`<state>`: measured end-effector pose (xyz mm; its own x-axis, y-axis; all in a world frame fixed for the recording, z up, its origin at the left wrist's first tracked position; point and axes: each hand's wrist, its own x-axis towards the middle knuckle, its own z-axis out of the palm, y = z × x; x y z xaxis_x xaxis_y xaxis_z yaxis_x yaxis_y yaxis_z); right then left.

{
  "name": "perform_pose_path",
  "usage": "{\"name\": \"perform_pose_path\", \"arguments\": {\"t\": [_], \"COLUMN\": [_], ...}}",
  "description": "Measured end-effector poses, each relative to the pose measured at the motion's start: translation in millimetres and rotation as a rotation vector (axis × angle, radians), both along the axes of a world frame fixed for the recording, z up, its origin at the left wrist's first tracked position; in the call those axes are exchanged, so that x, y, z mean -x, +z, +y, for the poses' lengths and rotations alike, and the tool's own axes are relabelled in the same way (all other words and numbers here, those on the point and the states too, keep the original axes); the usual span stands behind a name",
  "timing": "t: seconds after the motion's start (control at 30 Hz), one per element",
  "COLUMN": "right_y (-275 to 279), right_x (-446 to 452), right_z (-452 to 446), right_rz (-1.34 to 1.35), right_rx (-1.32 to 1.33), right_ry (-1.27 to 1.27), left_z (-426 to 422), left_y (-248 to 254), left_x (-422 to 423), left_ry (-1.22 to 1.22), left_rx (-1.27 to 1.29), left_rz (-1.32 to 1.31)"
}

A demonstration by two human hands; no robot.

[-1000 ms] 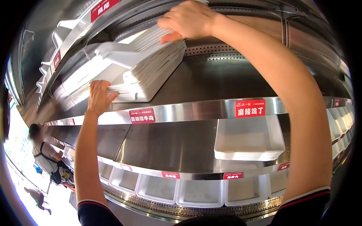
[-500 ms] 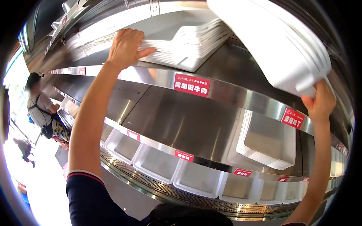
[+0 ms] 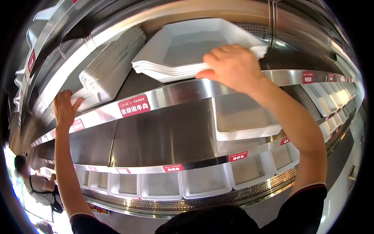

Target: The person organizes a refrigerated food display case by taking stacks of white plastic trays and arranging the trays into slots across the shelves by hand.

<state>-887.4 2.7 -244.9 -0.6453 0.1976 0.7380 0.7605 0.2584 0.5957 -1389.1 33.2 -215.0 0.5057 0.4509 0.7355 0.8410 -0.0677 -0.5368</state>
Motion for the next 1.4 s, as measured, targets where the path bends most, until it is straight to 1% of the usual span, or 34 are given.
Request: {"name": "perform_pose_path", "arguments": {"t": [0.03, 0.07, 0.13, 0.23, 0.27, 0.3, 0.33, 0.37, 0.4, 0.47, 0.53, 0.6, 0.67, 0.7, 0.73, 0.77, 0.8, 0.83, 0.93, 0.97, 1.0, 1.03, 1.1, 1.13, 1.2, 1.23, 1.27, 1.3, 1.33, 1.37, 1.4], "right_y": [-1.0, -0.9, -1.9, 6.3, 10.6, 18.6, 24.2, 29.6, 35.5, 47.7, 59.5, 74.3, 91.9, 98.6, 102.4, 107.2, 111.6, 112.2, 111.1, 110.7, 108.3, 102.0, 85.7, 76.8, 59.8, 53.4, 46.3, 38.4, 31.4, 25.5, 20.3], "right_x": [2.3, 0.6, -4.3, -16.4, -22.9, -27.5, -34.6, -42.6, -50.9, -64.4, -72.6, -78.5, -84.6, -85.8, -93.1, -100.0, -106.5, -117.2, -159.7, -193.3, -226.2, -240.1, -269.7, -287.8, -322.3, -340.2, -357.2, -372.4, -387.9, -405.0, -420.4], "right_z": [1.9, 1.7, -1.1, -5.7, -7.8, -11.7, -11.9, -11.1, -10.2, -9.2, -8.7, -4.8, -0.1, 3.1, 2.2, 1.6, 2.2, 2.8, -23.0, -25.0, -26.1, -32.8, -54.2, -63.8, -74.6, -77.0, -78.8, -79.9, -79.3, -78.6, -81.1], "right_rz": [0.016, 0.026, 0.041, 0.113, 0.129, 0.178, 0.178, 0.179, 0.182, 0.228, 0.231, 0.164, 0.129, 0.15, 0.162, 0.173, 0.186, 0.171, 0.156, 0.124, 0.094, 0.061, 0.032, 0.045, 0.091, 0.143, 0.198, 0.256, 0.212, 0.168, 0.119], "right_rx": [0.042, 0.046, 0.066, 0.226, 0.291, 0.413, 0.388, 0.36, 0.33, 0.3, 0.325, 0.288, 0.25, 0.109, 0.05, -0.012, -0.074, -0.133, -0.216, -0.209, -0.202, -0.311, -0.36, -0.298, -0.266, -0.255, -0.243, -0.229, -0.24, -0.253, -0.263], "right_ry": [-0.001, -0.001, 0.006, 0.006, -0.005, -0.032, -0.001, 0.031, 0.063, 0.115, 0.156, 0.083, 0.024, 0.063, 0.094, 0.129, 0.165, 0.127, 0.215, 0.263, 0.307, 0.346, 0.376, 0.365, 0.269, 0.207, 0.144, 0.078, 0.015, -0.064, -0.158], "left_z": [-1.7, -5.4, -3.5, -10.9, -11.2, -11.6, -12.3, -14.4, -16.7, -25.0, -36.6, -28.1, -17.5, -3.1, 4.5, 0.0, 1.7, 1.1, -2.6, -4.2, -3.8, -0.7, 5.4, 6.8, 5.3, 10.3, 17.1, 9.0, -0.2, 7.1, 11.2], "left_y": [-1.4, -0.2, -3.2, 1.0, -1.2, -3.0, -4.8, -9.2, -19.9, -35.1, -41.2, -39.0, -28.6, -26.1, -26.2, -32.5, -37.2, -38.5, -37.5, -37.3, -38.6, -40.8, -43.3, -43.3, -43.0, -44.8, -48.4, -44.3, -41.0, -47.9, -50.5], "left_x": [-5.7, -13.5, -18.8, -30.8, -31.2, -30.8, -33.3, -39.4, -56.5, -93.6, -158.9, -225.8, -285.5, -299.8, -312.4, -316.5, -311.8, -310.2, -310.1, -309.6, -308.0, -306.2, -306.9, -303.7, -305.8, -302.2, -294.1, -301.9, -309.3, -300.4, -288.8], "left_ry": [0.031, 0.068, 0.082, 0.154, 0.103, 0.052, 0.001, 0.023, 0.042, -0.084, -0.458, -0.71, -0.863, -0.949, -1.036, -0.948, -0.999, -0.951, -0.848, -0.821, -0.812, -0.809, -0.841, -0.805, -0.808, -0.809, -0.759, -0.691, -0.628, -0.605, -0.635], "left_rx": [-0.016, 0.043, 0.022, 0.126, 0.092, 0.058, 0.019, -0.046, -0.277, -0.389, -0.181, 0.033, 0.261, 0.216, 0.166, 0.216, 0.225, 0.206, 0.193, 0.195, 0.17, 0.151, 0.094, 0.068, 0.084, 0.049, 0.026, 0.022, 0.023, 0.01, 0.047], "left_rz": [-0.029, -0.07, -0.088, -0.149, -0.142, -0.134, -0.126, -0.149, -0.158, -0.229, -0.288, -0.501, -1.08, -1.201, -1.322, -1.432, -1.358, -1.34, -1.329, -1.333, -1.339, -1.342, -1.358, -1.326, -1.346, -1.367, -1.43, -1.384, -1.333, -1.356, -1.304]}}
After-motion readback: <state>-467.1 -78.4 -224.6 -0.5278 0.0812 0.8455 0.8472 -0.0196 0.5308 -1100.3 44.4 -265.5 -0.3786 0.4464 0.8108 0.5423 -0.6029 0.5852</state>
